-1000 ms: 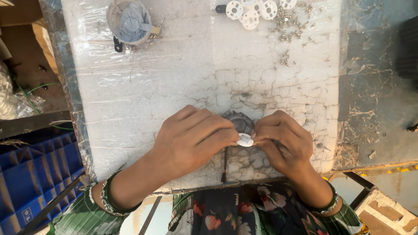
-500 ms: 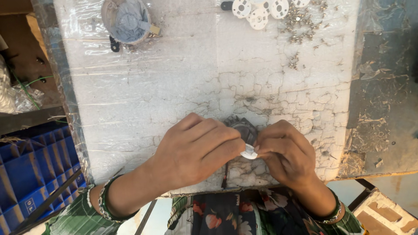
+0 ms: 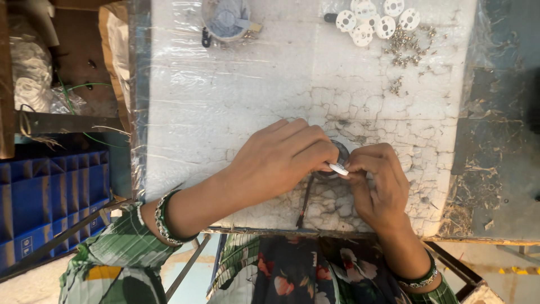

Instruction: The person assembles small electronic components on a workbench. They apply a substance to a circular part, insert a white disc, and use a green power tool to secure it. They then attach a black finned housing to the assembly and use the power tool again. Finally, they connect wires to the assembly.

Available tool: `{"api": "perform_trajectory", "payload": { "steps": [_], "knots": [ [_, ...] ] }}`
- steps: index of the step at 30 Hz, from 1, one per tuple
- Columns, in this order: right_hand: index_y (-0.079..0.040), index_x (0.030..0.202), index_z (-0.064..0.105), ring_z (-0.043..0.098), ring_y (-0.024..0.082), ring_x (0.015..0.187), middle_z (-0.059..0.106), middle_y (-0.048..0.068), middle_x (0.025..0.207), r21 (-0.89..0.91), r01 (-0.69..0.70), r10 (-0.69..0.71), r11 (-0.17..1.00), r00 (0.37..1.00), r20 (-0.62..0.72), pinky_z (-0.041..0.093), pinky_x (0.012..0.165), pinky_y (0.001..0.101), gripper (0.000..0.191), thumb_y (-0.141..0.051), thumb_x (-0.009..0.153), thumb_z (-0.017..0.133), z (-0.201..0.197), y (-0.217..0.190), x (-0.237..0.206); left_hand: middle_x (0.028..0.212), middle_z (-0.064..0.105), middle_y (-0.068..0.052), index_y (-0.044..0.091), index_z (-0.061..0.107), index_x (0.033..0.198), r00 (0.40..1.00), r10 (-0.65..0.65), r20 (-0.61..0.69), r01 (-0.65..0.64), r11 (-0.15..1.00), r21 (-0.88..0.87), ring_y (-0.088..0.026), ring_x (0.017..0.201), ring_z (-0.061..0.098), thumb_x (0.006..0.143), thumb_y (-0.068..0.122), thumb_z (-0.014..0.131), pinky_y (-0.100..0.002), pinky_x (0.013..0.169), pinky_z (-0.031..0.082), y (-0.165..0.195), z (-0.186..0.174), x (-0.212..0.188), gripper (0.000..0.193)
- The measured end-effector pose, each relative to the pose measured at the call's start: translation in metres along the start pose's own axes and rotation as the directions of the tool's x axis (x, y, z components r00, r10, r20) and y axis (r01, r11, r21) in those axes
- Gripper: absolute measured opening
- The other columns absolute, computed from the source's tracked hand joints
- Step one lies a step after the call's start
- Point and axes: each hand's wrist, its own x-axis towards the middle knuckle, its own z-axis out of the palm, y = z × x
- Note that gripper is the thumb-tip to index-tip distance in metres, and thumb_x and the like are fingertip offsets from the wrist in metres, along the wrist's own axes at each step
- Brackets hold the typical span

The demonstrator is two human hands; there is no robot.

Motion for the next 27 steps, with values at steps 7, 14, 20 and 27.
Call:
{"api": "perform_trajectory", "payload": {
  "steps": [7,14,20,27],
  "knots": [
    [-0.005,0.102,0.059,0.061,0.012,0.084,0.064,0.009,0.104,0.105,-0.052,0.050,0.993,0.999,0.019,0.048,0.065,0.0231,0.021,0.009,0.091,0.071,0.005,0.002,-0.001,0.097,0.060,0.000,0.012,0.061,0.100,0.999,-0.019,0.046,0.022,0.997,-0.080,-0.022,0.092,0.059,0.095,0.018,0.072,-0.038,0.080,0.049,-0.002,0.000,-0.002,0.014],
    [-0.002,0.107,0.063,0.059,0.008,0.086,0.063,0.004,0.104,0.397,-0.302,0.308,0.867,0.950,0.049,0.049,0.073,0.0222,0.011,0.000,0.098,0.070,0.003,-0.002,-0.001,0.089,0.067,-0.002,0.010,0.068,0.102,0.936,-0.341,0.093,0.353,0.892,-0.282,-0.015,0.074,0.066,0.095,0.029,0.075,-0.032,0.064,0.052,0.002,0.002,-0.004,0.021],
    [-0.002,0.104,0.069,0.065,0.006,0.088,0.070,0.002,0.095,0.459,-0.498,0.486,0.736,0.860,0.153,0.052,0.074,0.0207,0.010,-0.005,0.096,0.074,-0.004,-0.008,0.007,0.081,0.071,0.000,0.010,0.073,0.098,0.814,-0.526,0.247,0.581,0.742,-0.335,-0.009,0.056,0.056,0.090,0.032,0.076,-0.029,0.051,0.043,0.001,-0.001,0.003,0.024],
    [0.000,0.102,0.069,0.053,0.007,0.077,0.064,0.000,0.097,0.419,-0.606,0.518,0.676,0.795,0.316,0.045,0.063,0.0222,0.011,-0.010,0.096,0.072,-0.021,-0.013,0.016,0.078,0.063,0.003,0.009,0.072,0.098,0.831,-0.478,0.284,0.556,0.712,-0.430,-0.005,0.061,0.053,0.092,0.034,0.077,-0.025,0.054,0.041,-0.004,0.002,-0.001,0.026]
  ]
}}
